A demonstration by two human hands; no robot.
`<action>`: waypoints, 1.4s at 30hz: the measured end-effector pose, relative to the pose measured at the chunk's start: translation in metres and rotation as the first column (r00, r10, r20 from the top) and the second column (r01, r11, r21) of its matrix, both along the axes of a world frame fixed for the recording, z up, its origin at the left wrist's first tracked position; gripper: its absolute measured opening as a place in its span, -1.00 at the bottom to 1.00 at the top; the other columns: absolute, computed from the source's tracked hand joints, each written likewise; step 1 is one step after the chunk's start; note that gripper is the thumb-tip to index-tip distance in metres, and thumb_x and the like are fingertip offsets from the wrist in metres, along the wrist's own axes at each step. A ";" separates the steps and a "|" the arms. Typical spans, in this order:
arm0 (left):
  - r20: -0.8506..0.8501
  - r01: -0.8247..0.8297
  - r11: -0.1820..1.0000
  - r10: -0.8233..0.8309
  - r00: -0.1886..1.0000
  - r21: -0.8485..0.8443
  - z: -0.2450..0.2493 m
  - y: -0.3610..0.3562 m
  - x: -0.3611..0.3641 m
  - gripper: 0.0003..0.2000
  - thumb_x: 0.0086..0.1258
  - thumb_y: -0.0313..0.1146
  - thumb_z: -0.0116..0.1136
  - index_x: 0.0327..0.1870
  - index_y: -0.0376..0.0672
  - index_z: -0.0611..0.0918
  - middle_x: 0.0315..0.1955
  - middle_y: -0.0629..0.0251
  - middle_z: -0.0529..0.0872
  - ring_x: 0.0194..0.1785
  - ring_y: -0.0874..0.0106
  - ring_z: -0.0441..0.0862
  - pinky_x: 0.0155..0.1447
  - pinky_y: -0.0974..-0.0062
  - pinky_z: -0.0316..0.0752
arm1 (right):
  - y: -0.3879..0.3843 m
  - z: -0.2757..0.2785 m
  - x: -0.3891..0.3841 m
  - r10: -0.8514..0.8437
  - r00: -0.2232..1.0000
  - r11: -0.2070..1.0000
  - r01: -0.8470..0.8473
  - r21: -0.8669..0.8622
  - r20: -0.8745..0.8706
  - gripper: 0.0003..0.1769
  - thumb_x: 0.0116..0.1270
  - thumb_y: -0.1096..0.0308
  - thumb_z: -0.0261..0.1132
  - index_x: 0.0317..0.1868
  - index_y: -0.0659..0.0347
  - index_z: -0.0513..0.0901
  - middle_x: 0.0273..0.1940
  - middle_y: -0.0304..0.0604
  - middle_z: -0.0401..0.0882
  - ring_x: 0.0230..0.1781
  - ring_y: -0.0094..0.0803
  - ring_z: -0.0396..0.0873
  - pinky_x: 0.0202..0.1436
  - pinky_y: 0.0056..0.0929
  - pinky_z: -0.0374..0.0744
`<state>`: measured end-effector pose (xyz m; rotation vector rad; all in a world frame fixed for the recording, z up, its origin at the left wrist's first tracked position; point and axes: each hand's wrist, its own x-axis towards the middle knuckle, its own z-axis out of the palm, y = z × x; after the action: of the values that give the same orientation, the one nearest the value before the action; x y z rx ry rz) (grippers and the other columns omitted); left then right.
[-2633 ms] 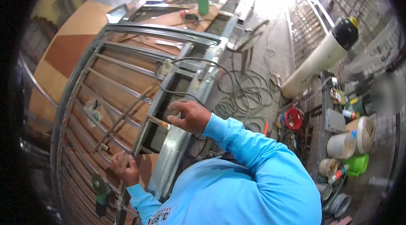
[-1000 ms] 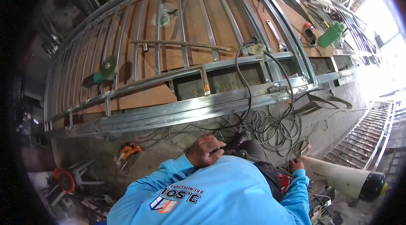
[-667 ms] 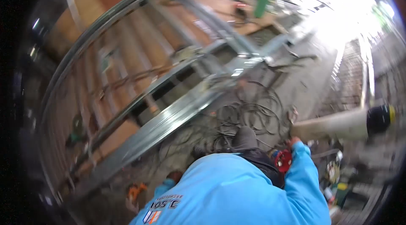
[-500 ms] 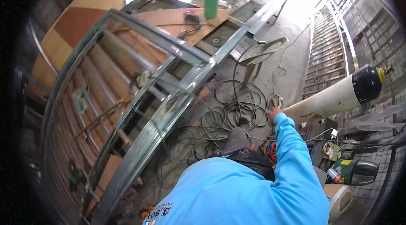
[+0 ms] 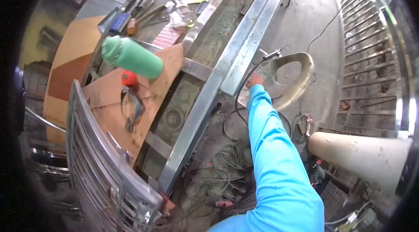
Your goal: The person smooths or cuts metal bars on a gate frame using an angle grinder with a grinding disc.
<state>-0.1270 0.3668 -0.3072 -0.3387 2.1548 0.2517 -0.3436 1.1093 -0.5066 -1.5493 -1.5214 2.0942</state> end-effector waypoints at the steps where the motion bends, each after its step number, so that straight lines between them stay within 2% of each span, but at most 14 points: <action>1: 0.010 -0.011 1.000 0.011 1.000 -0.019 0.002 0.014 -0.006 -0.53 0.47 0.05 -0.11 0.09 -0.05 0.72 0.13 0.00 0.70 0.20 -0.04 0.62 0.29 0.01 0.48 | 0.017 -0.044 -0.010 0.348 0.847 0.774 -0.501 0.387 0.402 -0.59 0.40 0.21 0.22 0.20 0.17 0.50 0.08 0.22 0.65 0.07 0.12 0.66 0.08 0.05 0.65; 2: 0.015 -0.030 0.999 0.030 0.999 -0.039 0.007 0.023 -0.010 -0.53 0.47 0.05 -0.11 0.09 -0.05 0.72 0.13 0.00 0.70 0.20 -0.04 0.62 0.29 0.01 0.48 | 0.028 -0.080 -0.018 0.389 0.677 0.543 -0.717 0.438 0.625 -0.56 0.39 0.18 0.24 0.22 0.15 0.51 0.10 0.22 0.65 0.10 0.11 0.66 0.13 0.02 0.64; 6: 0.029 -0.101 0.987 0.106 0.994 -0.127 0.025 0.040 -0.009 -0.53 0.48 0.04 -0.11 0.09 -0.04 0.72 0.13 0.00 0.70 0.21 -0.03 0.62 0.30 0.02 0.48 | 0.035 -0.070 -0.056 0.297 0.744 0.659 -0.613 0.435 0.598 -0.55 0.39 0.17 0.24 0.22 0.15 0.51 0.11 0.21 0.65 0.10 0.10 0.66 0.13 0.01 0.63; 13: 0.105 -0.176 0.960 0.202 0.974 -0.217 0.098 0.023 0.169 -0.54 0.48 0.03 -0.11 0.10 -0.04 0.72 0.13 0.01 0.70 0.22 -0.01 0.62 0.31 0.03 0.47 | 0.062 -0.107 -0.026 0.389 0.715 0.399 -0.700 0.593 0.581 -0.54 0.40 0.16 0.25 0.23 0.15 0.50 0.11 0.18 0.65 0.10 0.08 0.65 0.14 -0.01 0.62; 18: 0.008 0.271 0.960 -0.271 0.963 -0.072 0.071 -0.024 0.352 -0.55 0.49 0.02 -0.11 0.11 -0.04 0.72 0.13 0.01 0.70 0.22 0.00 0.61 0.32 0.04 0.47 | 0.086 -0.069 -0.010 0.467 0.773 0.449 -0.626 0.638 0.430 -0.54 0.40 0.15 0.25 0.23 0.14 0.50 0.12 0.17 0.64 0.11 0.07 0.64 0.15 -0.03 0.61; 20: 0.295 -0.119 0.928 0.231 0.927 -0.353 0.106 0.018 0.297 -0.64 0.43 -0.09 0.02 0.07 -0.03 0.73 0.04 -0.01 0.73 0.18 0.05 0.65 0.27 0.07 0.52 | 0.085 -0.049 -0.007 0.470 0.786 0.472 -0.608 0.638 0.401 -0.54 0.40 0.15 0.25 0.23 0.14 0.50 0.12 0.16 0.64 0.11 0.06 0.64 0.16 -0.03 0.61; 22: 0.411 0.146 0.977 -0.072 0.909 -0.153 0.084 -0.006 0.313 -0.63 0.39 -0.07 0.08 0.08 -0.03 0.71 0.03 -0.01 0.72 0.18 0.05 0.64 0.27 0.04 0.52 | 0.081 -0.031 0.010 0.450 0.807 0.494 -0.581 0.647 0.381 -0.54 0.40 0.15 0.25 0.24 0.14 0.50 0.12 0.16 0.64 0.11 0.06 0.64 0.16 -0.04 0.60; 23: 0.468 0.448 0.893 -0.382 0.797 -0.034 0.078 -0.010 0.318 -0.62 0.42 -0.09 0.09 0.14 -0.02 0.69 0.09 0.03 0.71 0.21 0.01 0.62 0.30 0.06 0.51 | 0.077 -0.024 0.018 0.439 0.812 0.499 -0.577 0.647 0.385 -0.53 0.40 0.14 0.25 0.24 0.14 0.50 0.12 0.16 0.64 0.11 0.06 0.64 0.16 -0.04 0.60; 25: 0.404 0.383 0.921 -0.326 0.855 -0.069 0.073 -0.032 0.331 -0.61 0.45 -0.04 0.07 0.14 -0.02 0.69 0.09 0.05 0.72 0.20 -0.01 0.63 0.29 0.06 0.52 | 0.060 0.009 0.047 0.410 0.822 0.510 -0.566 0.648 0.395 -0.53 0.40 0.14 0.26 0.24 0.14 0.50 0.12 0.15 0.64 0.11 0.05 0.64 0.17 -0.05 0.60; 27: 0.172 -0.046 0.980 0.080 0.982 -0.195 0.038 -0.050 0.378 -0.63 0.42 -0.05 0.16 0.09 -0.06 0.71 0.01 0.09 0.75 0.17 0.03 0.67 0.23 0.11 0.57 | 0.050 0.032 0.068 0.397 0.818 0.495 -0.573 0.653 0.416 -0.53 0.40 0.14 0.26 0.24 0.14 0.49 0.13 0.14 0.64 0.11 0.05 0.64 0.17 -0.05 0.60; 34: 0.448 0.163 0.968 -0.062 0.892 -0.189 -0.008 -0.125 0.396 -0.61 0.40 -0.04 0.11 0.06 -0.09 0.73 0.04 0.06 0.74 0.14 0.03 0.68 0.20 0.07 0.58 | -0.004 0.077 0.084 0.429 0.775 0.415 -0.626 0.661 0.464 -0.52 0.41 0.12 0.26 0.25 0.13 0.49 0.13 0.12 0.64 0.11 0.03 0.63 0.18 -0.07 0.58; 38: 0.447 0.280 0.941 -0.170 0.878 -0.192 -0.007 -0.100 0.404 -0.61 0.38 -0.06 0.09 0.05 -0.09 0.75 0.05 0.05 0.74 0.12 0.03 0.68 0.18 0.04 0.58 | -0.015 0.077 0.068 0.456 0.776 0.439 -0.623 0.648 0.436 -0.52 0.41 0.12 0.27 0.25 0.13 0.49 0.14 0.11 0.64 0.12 0.02 0.62 0.19 -0.08 0.58; 39: 0.537 0.187 0.973 -0.086 0.839 -0.137 -0.004 -0.093 0.399 -0.61 0.47 -0.11 -0.03 0.24 0.09 0.64 0.15 0.10 0.69 0.21 0.12 0.63 0.28 0.03 0.53 | -0.010 0.077 0.064 0.467 0.772 0.447 -0.627 0.638 0.432 -0.52 0.41 0.11 0.27 0.25 0.13 0.49 0.14 0.11 0.64 0.12 0.02 0.62 0.19 -0.09 0.57; 42: 0.480 0.369 0.927 -0.292 0.827 -0.073 0.003 -0.055 0.392 -0.64 0.45 -0.16 0.00 0.21 0.12 0.65 0.08 0.10 0.71 0.16 0.08 0.66 0.23 0.05 0.57 | -0.001 0.068 0.061 0.480 0.770 0.467 -0.630 0.620 0.421 -0.51 0.41 0.11 0.27 0.25 0.13 0.49 0.14 0.10 0.63 0.12 0.01 0.62 0.20 -0.09 0.57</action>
<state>0.2649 0.3114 -0.3047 -0.0923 1.7194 -0.1942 -0.2827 1.1088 -0.4390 -0.9910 -2.7875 1.1434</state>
